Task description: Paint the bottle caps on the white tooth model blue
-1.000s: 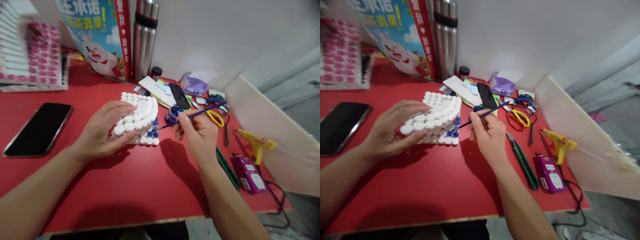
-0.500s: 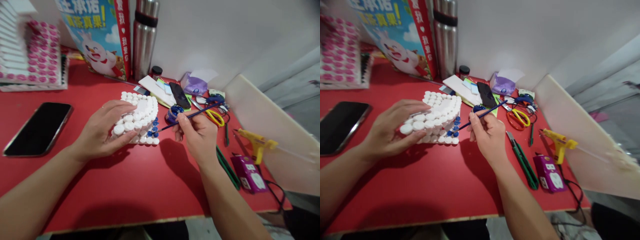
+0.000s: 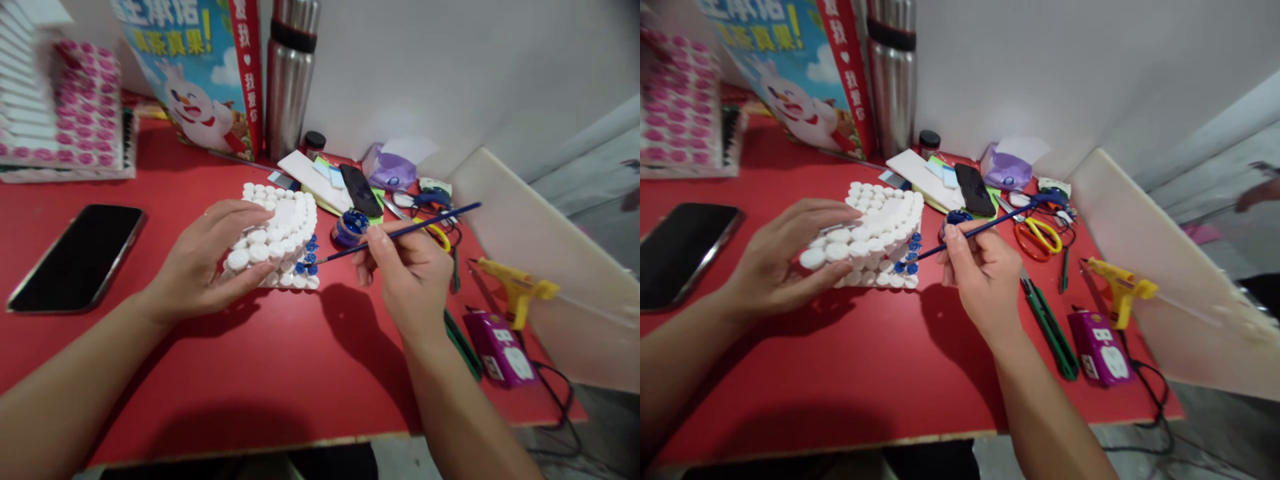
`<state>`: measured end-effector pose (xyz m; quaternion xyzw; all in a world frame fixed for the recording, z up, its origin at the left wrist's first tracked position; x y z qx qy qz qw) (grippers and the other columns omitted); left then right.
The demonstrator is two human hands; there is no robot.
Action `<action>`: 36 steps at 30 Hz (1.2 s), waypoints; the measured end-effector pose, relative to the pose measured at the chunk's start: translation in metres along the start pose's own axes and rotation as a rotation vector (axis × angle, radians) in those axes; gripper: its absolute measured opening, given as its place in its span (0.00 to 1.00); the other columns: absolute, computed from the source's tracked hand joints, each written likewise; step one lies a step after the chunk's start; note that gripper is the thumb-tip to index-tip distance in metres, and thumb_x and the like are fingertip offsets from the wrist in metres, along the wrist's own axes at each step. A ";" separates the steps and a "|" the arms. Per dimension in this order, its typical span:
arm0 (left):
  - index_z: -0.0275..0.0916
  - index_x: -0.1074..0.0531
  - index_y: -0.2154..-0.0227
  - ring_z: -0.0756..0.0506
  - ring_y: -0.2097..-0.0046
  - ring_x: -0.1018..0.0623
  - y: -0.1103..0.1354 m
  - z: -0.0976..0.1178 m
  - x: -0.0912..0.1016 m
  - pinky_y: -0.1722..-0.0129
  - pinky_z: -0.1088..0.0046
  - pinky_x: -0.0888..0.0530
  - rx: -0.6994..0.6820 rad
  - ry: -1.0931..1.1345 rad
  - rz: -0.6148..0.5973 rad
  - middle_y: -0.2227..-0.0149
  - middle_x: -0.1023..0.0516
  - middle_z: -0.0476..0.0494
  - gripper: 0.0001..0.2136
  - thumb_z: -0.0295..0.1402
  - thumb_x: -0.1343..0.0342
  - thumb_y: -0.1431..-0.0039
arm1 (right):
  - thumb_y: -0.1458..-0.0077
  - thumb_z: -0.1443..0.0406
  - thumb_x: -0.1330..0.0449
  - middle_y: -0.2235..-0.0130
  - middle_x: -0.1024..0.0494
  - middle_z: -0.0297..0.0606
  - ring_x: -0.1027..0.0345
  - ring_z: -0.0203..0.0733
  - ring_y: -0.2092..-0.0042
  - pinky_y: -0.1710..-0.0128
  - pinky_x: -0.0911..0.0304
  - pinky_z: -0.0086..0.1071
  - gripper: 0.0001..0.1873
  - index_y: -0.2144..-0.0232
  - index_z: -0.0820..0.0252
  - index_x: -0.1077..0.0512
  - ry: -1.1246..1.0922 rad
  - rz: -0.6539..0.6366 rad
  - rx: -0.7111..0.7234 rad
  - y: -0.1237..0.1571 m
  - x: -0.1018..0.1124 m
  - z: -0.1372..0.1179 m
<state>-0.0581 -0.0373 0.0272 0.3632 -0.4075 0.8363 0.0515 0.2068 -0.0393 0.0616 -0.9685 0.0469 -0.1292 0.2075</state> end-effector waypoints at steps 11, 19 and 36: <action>0.34 0.28 0.40 0.33 0.38 0.22 -0.001 0.000 0.001 0.37 0.52 0.24 -0.015 -0.013 0.017 0.42 0.22 0.28 0.21 0.36 0.38 0.33 | 0.36 0.58 0.32 0.79 0.23 0.28 0.34 0.31 0.83 0.84 0.37 0.27 0.13 0.70 0.58 0.25 0.026 0.053 -0.048 -0.005 0.010 0.003; 0.38 0.29 0.39 0.32 0.38 0.23 -0.002 0.001 0.004 0.37 0.48 0.24 0.005 0.014 0.011 0.41 0.23 0.29 0.23 0.36 0.35 0.35 | 0.36 0.58 0.31 0.77 0.22 0.29 0.33 0.32 0.83 0.83 0.36 0.28 0.11 0.68 0.58 0.24 -0.056 0.086 -0.057 -0.005 0.011 0.008; 0.47 0.30 0.37 0.32 0.38 0.22 -0.002 -0.001 0.004 0.35 0.50 0.26 0.007 0.037 0.031 0.39 0.22 0.37 0.21 0.39 0.45 0.31 | 0.29 0.59 0.38 0.73 0.19 0.31 0.26 0.33 0.78 0.76 0.32 0.29 0.12 0.65 0.57 0.25 0.087 -0.171 0.022 0.009 -0.018 0.009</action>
Point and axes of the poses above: each hand's wrist, its own y-axis away from the middle knuckle, its own x-axis out of the back of the hand, z = x × y, the point moved 2 cm from there along -y, towards the middle knuckle
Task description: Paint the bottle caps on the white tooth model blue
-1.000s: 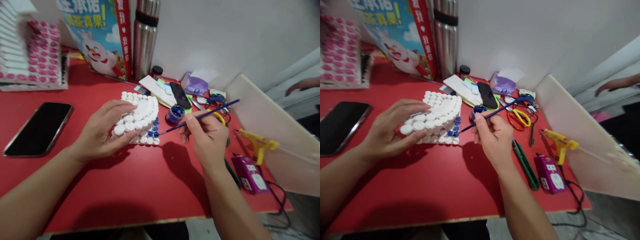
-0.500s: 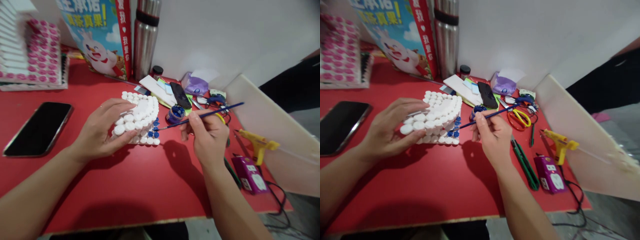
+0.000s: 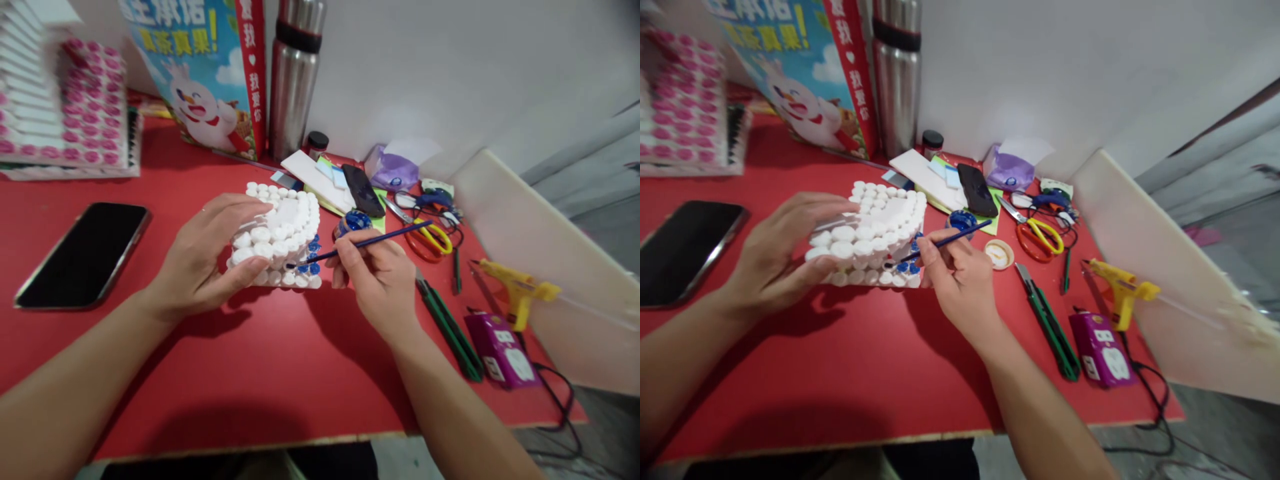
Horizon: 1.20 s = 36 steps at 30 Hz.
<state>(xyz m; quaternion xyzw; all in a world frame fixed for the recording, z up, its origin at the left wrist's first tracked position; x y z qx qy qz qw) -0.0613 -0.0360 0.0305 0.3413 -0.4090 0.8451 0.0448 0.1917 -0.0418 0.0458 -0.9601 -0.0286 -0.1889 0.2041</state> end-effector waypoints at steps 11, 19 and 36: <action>0.48 0.31 0.37 0.33 0.37 0.23 0.001 -0.002 -0.001 0.35 0.49 0.26 0.008 -0.006 -0.018 0.38 0.23 0.37 0.21 0.39 0.43 0.31 | 0.29 0.59 0.38 0.71 0.18 0.31 0.26 0.33 0.77 0.75 0.31 0.29 0.11 0.65 0.56 0.25 0.018 0.004 0.014 -0.001 -0.001 -0.003; 0.40 0.30 0.38 0.32 0.37 0.24 0.002 -0.002 -0.001 0.35 0.47 0.26 -0.010 -0.006 -0.026 0.38 0.23 0.32 0.22 0.37 0.41 0.32 | 0.29 0.59 0.38 0.69 0.17 0.32 0.25 0.32 0.76 0.75 0.31 0.29 0.10 0.63 0.57 0.24 0.012 -0.012 0.014 -0.002 -0.002 -0.004; 0.42 0.30 0.38 0.32 0.37 0.23 0.002 -0.002 -0.001 0.37 0.46 0.24 -0.009 -0.013 -0.022 0.39 0.22 0.33 0.22 0.38 0.39 0.32 | 0.29 0.58 0.38 0.72 0.18 0.31 0.25 0.33 0.77 0.74 0.30 0.29 0.12 0.65 0.57 0.25 0.028 -0.043 0.023 -0.003 -0.005 -0.004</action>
Point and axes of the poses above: each hand's wrist, its own y-axis away from the middle knuckle, its own x-axis out of the back of the hand, z = x × y, the point moved 2 cm from there along -y, towards the middle knuckle
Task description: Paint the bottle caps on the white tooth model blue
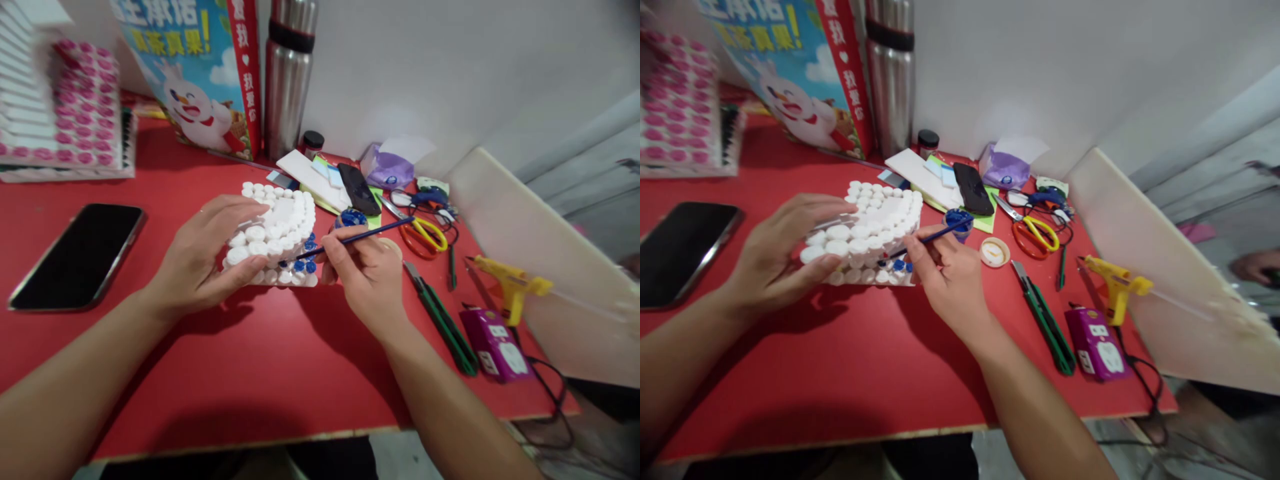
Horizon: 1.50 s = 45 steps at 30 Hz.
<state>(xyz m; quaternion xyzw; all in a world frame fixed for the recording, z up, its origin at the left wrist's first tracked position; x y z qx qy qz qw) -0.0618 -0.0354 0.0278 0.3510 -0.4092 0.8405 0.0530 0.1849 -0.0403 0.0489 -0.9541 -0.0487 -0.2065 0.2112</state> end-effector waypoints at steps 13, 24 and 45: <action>0.39 0.30 0.38 0.32 0.37 0.24 0.002 0.000 0.000 0.36 0.47 0.25 0.004 0.013 0.004 0.39 0.23 0.31 0.22 0.37 0.39 0.32 | 0.30 0.59 0.36 0.72 0.19 0.30 0.26 0.33 0.77 0.74 0.31 0.29 0.11 0.65 0.57 0.24 -0.018 0.084 -0.048 0.001 0.004 0.003; 0.34 0.29 0.39 0.33 0.39 0.22 0.000 0.002 -0.001 0.39 0.50 0.24 -0.002 -0.020 0.009 0.41 0.22 0.26 0.21 0.38 0.42 0.30 | 0.30 0.59 0.36 0.73 0.19 0.31 0.26 0.34 0.77 0.75 0.32 0.31 0.11 0.66 0.57 0.24 -0.010 0.101 -0.028 0.000 0.008 0.006; 0.34 0.29 0.40 0.34 0.38 0.22 -0.001 0.003 0.000 0.37 0.49 0.24 -0.016 -0.043 0.006 0.40 0.22 0.28 0.20 0.38 0.42 0.30 | 0.30 0.59 0.37 0.71 0.18 0.32 0.25 0.33 0.76 0.74 0.31 0.29 0.11 0.64 0.58 0.24 -0.020 0.031 -0.023 0.002 0.006 0.000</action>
Point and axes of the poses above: each hand's wrist, its own y-axis away from the middle knuckle, its own x-axis out of the back of the hand, z = x × y, the point moved 2 cm from there along -y, towards the middle knuckle
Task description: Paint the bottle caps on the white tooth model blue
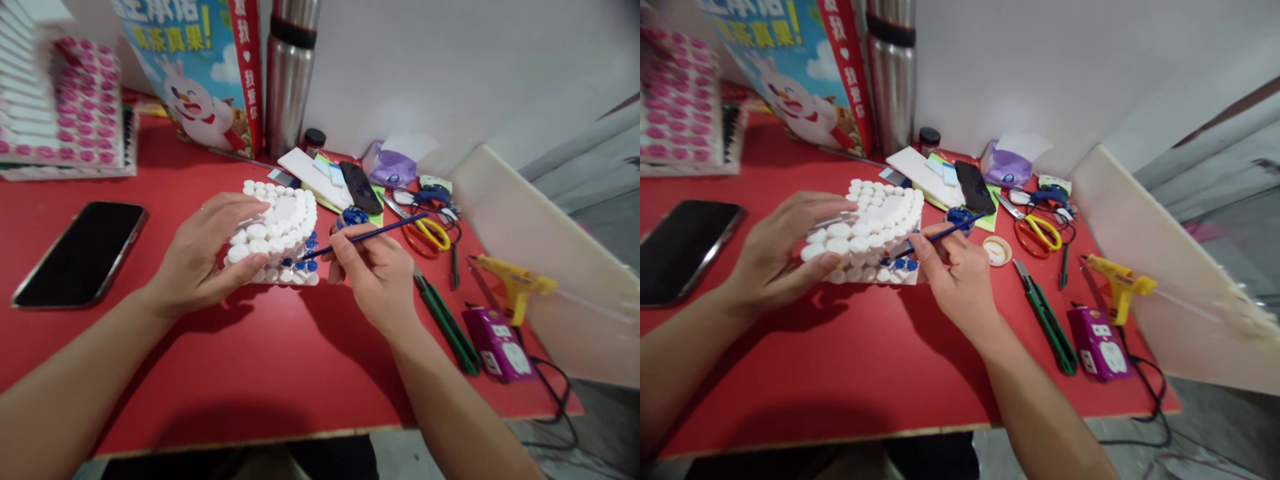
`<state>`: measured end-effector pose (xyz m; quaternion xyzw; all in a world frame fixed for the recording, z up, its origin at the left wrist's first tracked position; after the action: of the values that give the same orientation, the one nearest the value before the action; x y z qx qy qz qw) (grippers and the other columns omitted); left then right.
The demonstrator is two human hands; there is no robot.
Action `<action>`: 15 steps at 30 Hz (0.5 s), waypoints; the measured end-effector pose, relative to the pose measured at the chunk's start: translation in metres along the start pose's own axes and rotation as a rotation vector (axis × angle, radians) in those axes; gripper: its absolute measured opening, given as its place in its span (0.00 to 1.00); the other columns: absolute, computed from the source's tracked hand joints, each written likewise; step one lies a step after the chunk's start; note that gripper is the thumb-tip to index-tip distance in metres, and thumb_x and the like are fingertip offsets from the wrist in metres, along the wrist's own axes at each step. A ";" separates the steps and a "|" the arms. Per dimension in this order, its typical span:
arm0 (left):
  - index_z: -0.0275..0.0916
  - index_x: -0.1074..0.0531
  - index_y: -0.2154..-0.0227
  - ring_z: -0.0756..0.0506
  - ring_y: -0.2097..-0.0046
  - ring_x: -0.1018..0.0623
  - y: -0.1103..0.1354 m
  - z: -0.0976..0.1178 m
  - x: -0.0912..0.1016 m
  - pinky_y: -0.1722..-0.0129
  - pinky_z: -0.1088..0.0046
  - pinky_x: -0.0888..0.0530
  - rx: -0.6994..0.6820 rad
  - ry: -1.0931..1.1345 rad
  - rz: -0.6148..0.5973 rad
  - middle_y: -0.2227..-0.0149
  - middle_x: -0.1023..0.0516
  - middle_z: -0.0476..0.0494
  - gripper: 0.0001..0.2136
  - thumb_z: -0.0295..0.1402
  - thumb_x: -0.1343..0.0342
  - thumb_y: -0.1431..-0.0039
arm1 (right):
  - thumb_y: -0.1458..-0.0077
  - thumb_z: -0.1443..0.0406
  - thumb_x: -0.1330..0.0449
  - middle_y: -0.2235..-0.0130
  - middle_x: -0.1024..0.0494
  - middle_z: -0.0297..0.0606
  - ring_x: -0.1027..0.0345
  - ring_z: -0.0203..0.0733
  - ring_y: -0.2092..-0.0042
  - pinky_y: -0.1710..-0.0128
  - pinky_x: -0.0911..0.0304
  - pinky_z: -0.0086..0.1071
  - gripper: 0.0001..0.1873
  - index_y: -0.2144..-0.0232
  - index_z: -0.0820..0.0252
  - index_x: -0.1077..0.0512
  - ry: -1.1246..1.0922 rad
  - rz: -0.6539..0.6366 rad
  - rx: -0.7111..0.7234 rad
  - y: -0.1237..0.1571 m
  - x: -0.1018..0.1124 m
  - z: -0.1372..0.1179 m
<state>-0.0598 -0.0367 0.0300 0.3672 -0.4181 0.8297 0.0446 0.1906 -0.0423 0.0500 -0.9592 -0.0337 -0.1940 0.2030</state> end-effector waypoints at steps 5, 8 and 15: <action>0.39 0.30 0.39 0.33 0.38 0.22 0.000 -0.001 0.000 0.37 0.50 0.25 0.004 0.000 -0.002 0.39 0.22 0.31 0.20 0.39 0.43 0.30 | 0.29 0.59 0.38 0.69 0.17 0.33 0.25 0.32 0.76 0.73 0.31 0.29 0.11 0.64 0.57 0.24 0.027 0.008 -0.006 0.001 0.001 -0.001; 0.44 0.31 0.38 0.33 0.38 0.22 0.000 -0.002 0.000 0.36 0.51 0.25 0.016 0.007 -0.012 0.39 0.22 0.35 0.20 0.39 0.44 0.30 | 0.29 0.58 0.38 0.69 0.17 0.33 0.25 0.33 0.75 0.73 0.30 0.29 0.11 0.63 0.58 0.24 0.033 -0.025 0.011 0.000 0.001 -0.001; 0.48 0.31 0.38 0.33 0.38 0.22 0.000 -0.002 0.000 0.36 0.51 0.25 0.025 0.006 -0.019 0.39 0.22 0.39 0.20 0.40 0.44 0.30 | 0.28 0.57 0.39 0.72 0.19 0.31 0.25 0.33 0.76 0.74 0.32 0.30 0.12 0.63 0.57 0.25 0.019 -0.007 -0.014 0.000 0.004 0.002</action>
<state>-0.0609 -0.0357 0.0292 0.3691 -0.4042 0.8355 0.0495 0.1952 -0.0417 0.0498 -0.9586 -0.0337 -0.2039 0.1958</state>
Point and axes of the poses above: each hand's wrist, its own y-axis away from the middle knuckle, its own x-axis out of the back of the hand, z = x × y, the point moved 2 cm from there along -y, towards the middle knuckle
